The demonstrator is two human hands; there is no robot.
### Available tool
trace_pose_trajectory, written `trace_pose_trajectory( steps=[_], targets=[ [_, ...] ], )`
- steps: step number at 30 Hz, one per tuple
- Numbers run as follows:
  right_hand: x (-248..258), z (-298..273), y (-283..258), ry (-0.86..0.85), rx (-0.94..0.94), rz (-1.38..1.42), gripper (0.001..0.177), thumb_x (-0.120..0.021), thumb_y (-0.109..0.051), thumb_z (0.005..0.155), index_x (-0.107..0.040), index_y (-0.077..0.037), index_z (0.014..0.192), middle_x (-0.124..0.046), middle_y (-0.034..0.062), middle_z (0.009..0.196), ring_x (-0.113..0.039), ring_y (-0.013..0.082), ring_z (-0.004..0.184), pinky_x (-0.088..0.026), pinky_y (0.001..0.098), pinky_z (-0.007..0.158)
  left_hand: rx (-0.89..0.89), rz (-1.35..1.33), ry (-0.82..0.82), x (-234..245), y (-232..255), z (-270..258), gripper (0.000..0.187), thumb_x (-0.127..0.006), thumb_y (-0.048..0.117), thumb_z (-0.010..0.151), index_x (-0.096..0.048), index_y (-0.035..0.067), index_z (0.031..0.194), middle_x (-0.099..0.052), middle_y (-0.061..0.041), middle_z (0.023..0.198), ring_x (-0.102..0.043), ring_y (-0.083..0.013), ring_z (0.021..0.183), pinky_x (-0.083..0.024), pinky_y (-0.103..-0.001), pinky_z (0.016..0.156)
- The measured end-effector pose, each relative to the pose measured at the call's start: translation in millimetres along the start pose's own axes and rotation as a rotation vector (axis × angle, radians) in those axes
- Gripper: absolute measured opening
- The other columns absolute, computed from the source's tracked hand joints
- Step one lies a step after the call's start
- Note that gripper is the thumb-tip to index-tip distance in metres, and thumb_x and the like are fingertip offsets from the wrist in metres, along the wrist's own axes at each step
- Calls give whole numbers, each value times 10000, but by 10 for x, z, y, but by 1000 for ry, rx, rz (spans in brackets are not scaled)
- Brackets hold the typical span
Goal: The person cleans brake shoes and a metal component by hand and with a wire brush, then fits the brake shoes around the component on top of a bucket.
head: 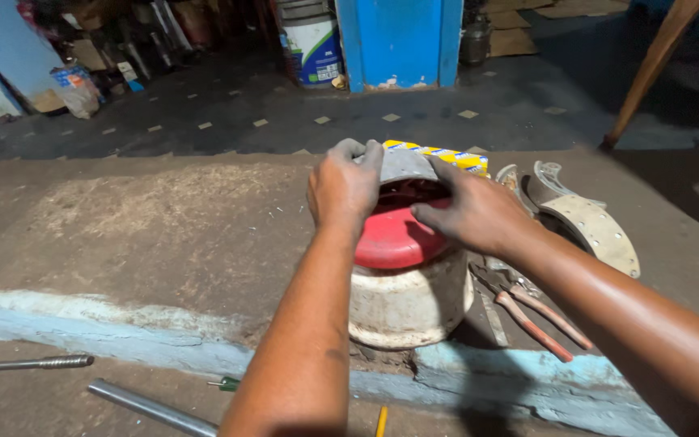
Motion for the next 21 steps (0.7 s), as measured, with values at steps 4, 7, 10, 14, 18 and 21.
trace_pose_trajectory(
  steps=[4,7,10,14,18,21],
  targets=[
    [-60,91,61,-3,-27,98,856,-724,-503,752,-532,-74,1468,-700,229,1279,-700,358,1166,-530,444,1005,17,-1,11,5,7,10,417,-605,533,844,-797,178,949,-757,-161,1008,-698,-405,1005,-529,-492,875],
    [-38,-35,204,-22,-38,29,906,-759,-503,769,-469,-76,1514,-658,267,1279,-662,392,1165,-502,467,995,21,-11,13,6,-27,1,417,-598,531,844,-801,181,946,-751,-173,1007,-693,-414,1001,-531,-493,868],
    [-21,20,229,29,113,85,885,-785,-501,767,-503,-36,1466,-658,260,1294,-667,376,1173,-500,454,992,9,-18,13,17,14,54,413,-604,536,824,-792,191,952,-747,-176,997,-688,-418,995,-532,-492,855],
    [-101,157,140,17,10,124,915,-752,-493,756,-460,-99,1528,-694,243,1246,-695,366,1132,-526,444,970,4,3,8,39,17,29,399,-606,522,824,-801,186,917,-753,-170,996,-701,-410,989,-532,-489,869],
    [-81,-169,133,-4,-73,62,937,-766,-508,752,-436,-150,1553,-693,233,1247,-691,374,1128,-520,442,982,25,-7,-18,20,-26,36,420,-587,527,843,-801,170,891,-760,-160,984,-700,-406,989,-535,-494,865],
    [-40,-226,154,-7,-16,101,951,-774,-503,760,-411,-138,1559,-677,235,1272,-674,364,1159,-501,440,995,10,6,9,-4,-37,25,424,-582,531,844,-797,173,914,-758,-157,990,-692,-410,996,-531,-499,866]
  ],
)
Point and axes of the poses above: each hand's wrist, its own z-axis towards the middle knuckle, its own x-axis out of the back of the hand, y = z × x, the point moved 4 cm from there along z, towards the middle knuckle
